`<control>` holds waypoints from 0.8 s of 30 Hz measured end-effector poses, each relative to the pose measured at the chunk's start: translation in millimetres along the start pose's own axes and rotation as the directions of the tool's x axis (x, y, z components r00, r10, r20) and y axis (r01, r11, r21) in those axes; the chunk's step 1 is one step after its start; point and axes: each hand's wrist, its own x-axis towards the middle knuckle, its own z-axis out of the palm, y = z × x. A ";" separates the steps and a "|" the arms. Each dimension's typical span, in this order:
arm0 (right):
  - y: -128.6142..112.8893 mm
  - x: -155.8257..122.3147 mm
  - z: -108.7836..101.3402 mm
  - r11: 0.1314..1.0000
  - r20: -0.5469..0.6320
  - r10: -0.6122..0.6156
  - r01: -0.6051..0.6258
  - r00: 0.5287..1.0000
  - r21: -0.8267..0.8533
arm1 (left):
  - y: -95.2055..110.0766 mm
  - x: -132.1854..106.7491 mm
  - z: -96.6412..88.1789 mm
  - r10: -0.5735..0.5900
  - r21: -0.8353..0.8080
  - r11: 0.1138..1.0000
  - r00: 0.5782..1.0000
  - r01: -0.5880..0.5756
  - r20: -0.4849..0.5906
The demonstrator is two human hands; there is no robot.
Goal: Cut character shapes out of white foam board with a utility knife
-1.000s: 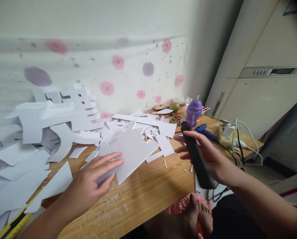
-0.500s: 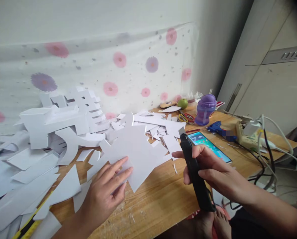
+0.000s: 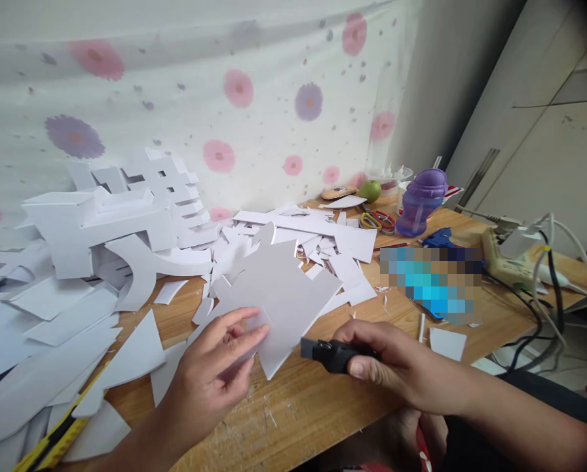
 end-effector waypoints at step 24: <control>-2.1 -0.5 -5.1 0.978 -0.148 -0.105 0.075 0.983 -0.192 | 10.2 3.4 -7.6 -0.019 -0.103 0.994 0.999 0.022 0.031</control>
